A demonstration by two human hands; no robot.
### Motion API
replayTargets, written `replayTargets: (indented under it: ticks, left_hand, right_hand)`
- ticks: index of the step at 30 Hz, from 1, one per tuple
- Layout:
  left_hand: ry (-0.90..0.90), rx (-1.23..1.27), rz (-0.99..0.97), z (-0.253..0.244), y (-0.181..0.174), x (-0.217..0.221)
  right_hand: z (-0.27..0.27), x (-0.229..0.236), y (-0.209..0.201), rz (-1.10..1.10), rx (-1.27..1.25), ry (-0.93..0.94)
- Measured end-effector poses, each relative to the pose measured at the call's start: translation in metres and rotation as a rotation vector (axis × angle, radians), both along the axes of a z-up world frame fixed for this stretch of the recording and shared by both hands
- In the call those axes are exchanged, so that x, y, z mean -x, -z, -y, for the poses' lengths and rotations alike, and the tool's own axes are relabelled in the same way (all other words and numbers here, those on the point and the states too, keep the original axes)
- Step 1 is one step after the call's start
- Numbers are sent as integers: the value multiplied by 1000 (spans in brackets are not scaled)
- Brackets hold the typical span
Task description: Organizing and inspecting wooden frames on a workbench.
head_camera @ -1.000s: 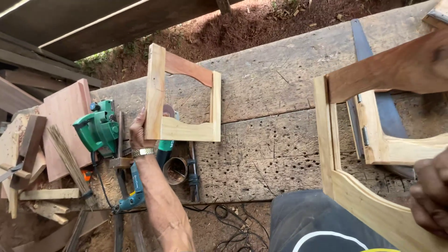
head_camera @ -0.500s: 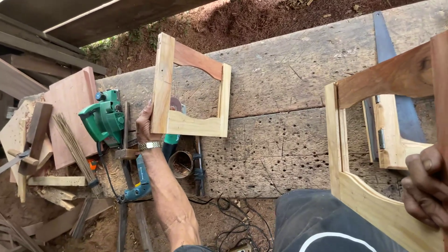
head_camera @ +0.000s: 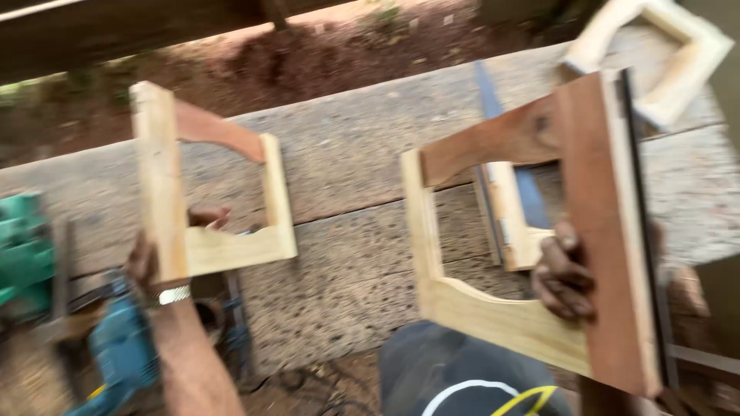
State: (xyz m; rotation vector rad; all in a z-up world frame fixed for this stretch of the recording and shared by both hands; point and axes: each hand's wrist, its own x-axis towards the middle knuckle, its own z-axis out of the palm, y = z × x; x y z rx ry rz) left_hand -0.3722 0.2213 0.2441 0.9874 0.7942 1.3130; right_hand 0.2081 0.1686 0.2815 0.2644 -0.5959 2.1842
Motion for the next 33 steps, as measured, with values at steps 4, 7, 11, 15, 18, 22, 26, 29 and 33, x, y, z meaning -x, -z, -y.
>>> replayTargets:
  ticks: [4,7,11,15,18,22,26,29,33]
  left_hand:
    - [44,-22,-150,-21,30,-56]
    - [32,-4,-371,-8,44,-86]
    - [52,-3,-667,-7,57,-148]
    - [60,-19,-984,-7,63,-207]
    - [32,-25,-1255,5,95,-235]
    - [52,126,-1382,20,135,-257]
    - [25,156,-1405,29,149,-258]
    - [-125,69,-1390,35,160,-256]
    - [-333,-173,-1422,48,211,-250]
  right_hand:
    - [7,-25,10,48,48,108]
    - [7,-29,17,36,61,141]
    - [12,-32,12,64,11,199]
    - [14,-32,10,142,38,239]
    - [1,-9,28,293,71,228]
    - [-11,61,60,652,158,234]
    - [-24,122,65,1226,153,229]
    - [-32,143,106,1417,-41,253]
    - [-36,170,136,1415,-209,248]
